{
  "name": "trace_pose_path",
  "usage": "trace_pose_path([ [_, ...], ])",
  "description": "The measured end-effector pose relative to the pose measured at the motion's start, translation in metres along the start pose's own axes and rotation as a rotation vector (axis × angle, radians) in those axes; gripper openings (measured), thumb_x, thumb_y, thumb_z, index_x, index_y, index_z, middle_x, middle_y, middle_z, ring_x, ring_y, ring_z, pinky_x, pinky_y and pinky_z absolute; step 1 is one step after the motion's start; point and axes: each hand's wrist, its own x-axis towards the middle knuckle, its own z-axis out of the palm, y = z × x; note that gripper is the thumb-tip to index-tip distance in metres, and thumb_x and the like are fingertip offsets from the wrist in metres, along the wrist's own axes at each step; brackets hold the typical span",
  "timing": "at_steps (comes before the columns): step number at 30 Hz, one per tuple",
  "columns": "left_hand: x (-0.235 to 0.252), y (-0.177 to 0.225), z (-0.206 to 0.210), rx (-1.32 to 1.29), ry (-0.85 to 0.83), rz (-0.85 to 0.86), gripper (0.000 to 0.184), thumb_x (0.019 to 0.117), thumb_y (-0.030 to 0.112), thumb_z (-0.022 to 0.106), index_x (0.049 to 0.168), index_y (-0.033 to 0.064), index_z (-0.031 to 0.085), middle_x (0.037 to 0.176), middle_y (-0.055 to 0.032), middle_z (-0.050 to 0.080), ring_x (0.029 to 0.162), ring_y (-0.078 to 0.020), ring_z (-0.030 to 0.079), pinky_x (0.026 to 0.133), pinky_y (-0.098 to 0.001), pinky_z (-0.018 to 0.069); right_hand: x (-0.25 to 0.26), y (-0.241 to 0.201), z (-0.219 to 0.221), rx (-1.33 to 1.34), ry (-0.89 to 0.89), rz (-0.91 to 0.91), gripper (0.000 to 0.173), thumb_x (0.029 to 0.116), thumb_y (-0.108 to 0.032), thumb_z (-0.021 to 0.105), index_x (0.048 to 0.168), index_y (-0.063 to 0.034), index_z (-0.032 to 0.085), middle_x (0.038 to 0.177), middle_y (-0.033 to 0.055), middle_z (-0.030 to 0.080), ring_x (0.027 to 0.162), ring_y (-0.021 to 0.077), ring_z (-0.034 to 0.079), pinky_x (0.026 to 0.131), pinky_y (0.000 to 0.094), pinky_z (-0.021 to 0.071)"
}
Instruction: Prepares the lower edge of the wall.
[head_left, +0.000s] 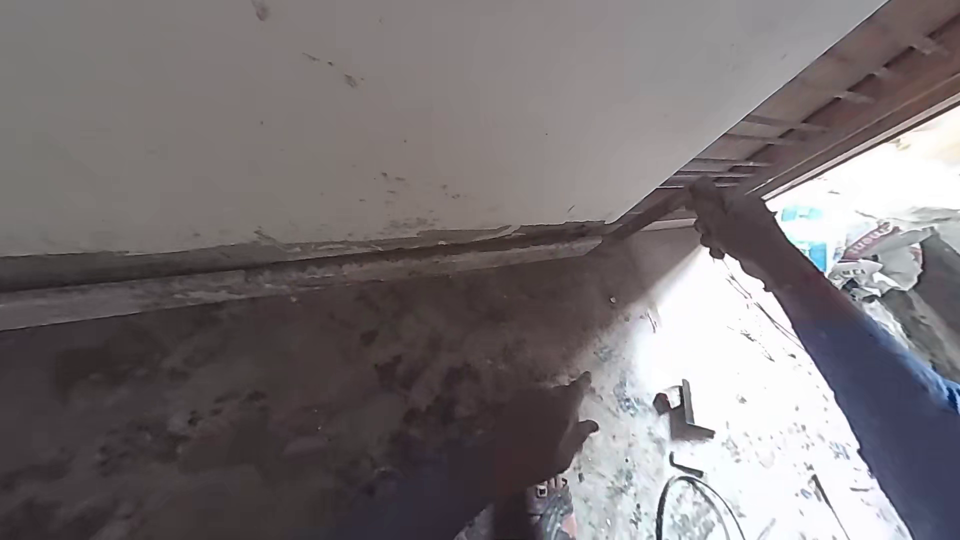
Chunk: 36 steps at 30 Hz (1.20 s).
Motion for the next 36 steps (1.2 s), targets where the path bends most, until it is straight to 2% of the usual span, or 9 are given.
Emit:
trace_pose_path([
  [2, -0.013, -0.018, 0.000, -0.054, 0.065, -0.071, 0.056, 0.1070, 0.047, 0.045, 0.152, 0.0141, 0.047, 0.099, -0.0110, 0.071, 0.086, -0.0266, 0.070, 0.081, -0.0493, 0.0583, 0.029, -0.001, 0.001, -0.034, 0.014, 0.017, 0.047, 0.1074, -0.049, 0.047, 0.099, -0.0055, 0.062, 0.066, 0.0082, 0.055, 0.044, 0.0184, 0.048, 0.043, 0.0387, 0.0460],
  [5, -0.033, -0.043, 0.003, -0.093, 0.202, -0.141, 0.052, 0.1064, 0.042, 0.049, 0.150, 0.0154, 0.050, 0.100, -0.0077, 0.073, 0.086, -0.0220, 0.071, 0.082, -0.0455, 0.0593, 0.062, -0.009, 0.015, -0.068, 0.011, 0.092, 0.042, 0.1081, -0.042, 0.049, 0.104, -0.0027, 0.061, 0.070, 0.0083, 0.057, 0.047, 0.0169, 0.051, 0.046, 0.0380, 0.0491],
  [11, -0.052, -0.078, 0.009, -0.178, 0.304, -0.286, 0.045, 0.1057, 0.034, 0.050, 0.146, 0.0145, 0.055, 0.104, -0.0040, 0.073, 0.089, -0.0158, 0.072, 0.085, -0.0395, 0.0611, 0.056, 0.012, 0.032, -0.073, -0.016, 0.082, 0.050, 0.1039, -0.056, 0.050, 0.104, -0.0079, 0.062, 0.066, 0.0069, 0.055, 0.044, 0.0176, 0.049, 0.042, 0.0385, 0.0468],
  [15, -0.040, -0.084, 0.013, -0.203, 0.268, -0.286, 0.045, 0.1059, 0.037, 0.048, 0.146, 0.0158, 0.056, 0.107, -0.0033, 0.074, 0.091, -0.0159, 0.072, 0.086, -0.0405, 0.0606, 0.052, 0.018, 0.040, -0.032, -0.035, 0.108, 0.050, 0.1032, -0.060, 0.049, 0.099, -0.0121, 0.061, 0.059, 0.0036, 0.049, 0.039, 0.0141, 0.043, 0.037, 0.0333, 0.0412],
  [17, -0.033, -0.084, 0.013, -0.194, 0.247, -0.268, 0.045, 0.1064, 0.038, 0.047, 0.146, 0.0182, 0.055, 0.108, -0.0021, 0.074, 0.094, -0.0154, 0.071, 0.088, -0.0410, 0.0599, 0.052, 0.023, 0.046, -0.015, -0.052, 0.141, 0.046, 0.1033, -0.058, 0.051, 0.107, -0.0137, 0.063, 0.060, 0.0037, 0.049, 0.039, 0.0137, 0.042, 0.038, 0.0326, 0.0405],
  [27, -0.018, -0.092, 0.013, -0.206, 0.251, -0.278, 0.047, 0.1065, 0.043, 0.046, 0.146, 0.0205, 0.056, 0.109, -0.0021, 0.073, 0.092, -0.0150, 0.072, 0.087, -0.0406, 0.0605, 0.062, 0.021, 0.054, -0.089, -0.028, 0.145, 0.044, 0.1062, -0.050, 0.048, 0.104, -0.0088, 0.062, 0.062, 0.0065, 0.051, 0.041, 0.0156, 0.044, 0.040, 0.0353, 0.0421],
  [31, -0.010, -0.061, -0.015, -0.232, 0.318, -0.257, 0.047, 0.1062, 0.043, 0.049, 0.144, 0.0172, 0.058, 0.120, -0.0052, 0.071, 0.102, -0.0151, 0.070, 0.094, -0.0377, 0.0571, 0.035, -0.010, 0.076, -0.225, 0.026, -0.034, 0.057, 0.1094, -0.052, 0.037, 0.097, -0.0016, 0.062, 0.069, 0.0146, 0.057, 0.055, 0.0277, 0.057, 0.053, 0.0496, 0.0504],
  [34, -0.029, -0.025, -0.051, -0.414, 0.398, -0.296, 0.052, 0.1089, 0.046, 0.042, 0.151, 0.0162, 0.050, 0.146, -0.0077, 0.058, 0.129, -0.0145, 0.058, 0.110, -0.0356, 0.0464, -0.063, -0.072, 0.136, -0.417, -0.054, -0.344, 0.051, 0.1111, -0.033, 0.030, 0.143, -0.0042, 0.057, 0.110, 0.0252, 0.070, 0.095, 0.0437, 0.070, 0.081, 0.0640, 0.0545],
  [36, -0.052, -0.011, -0.071, -0.575, 0.443, -0.257, 0.054, 0.1129, 0.036, 0.030, 0.156, 0.0050, 0.039, 0.157, -0.0161, 0.045, 0.144, -0.0208, 0.045, 0.119, -0.0385, 0.0347, -0.136, -0.096, 0.187, -0.468, -0.121, -0.483, 0.048, 0.1056, -0.026, 0.040, 0.144, -0.0005, 0.054, 0.112, 0.0263, 0.070, 0.092, 0.0458, 0.072, 0.072, 0.0634, 0.0570],
])
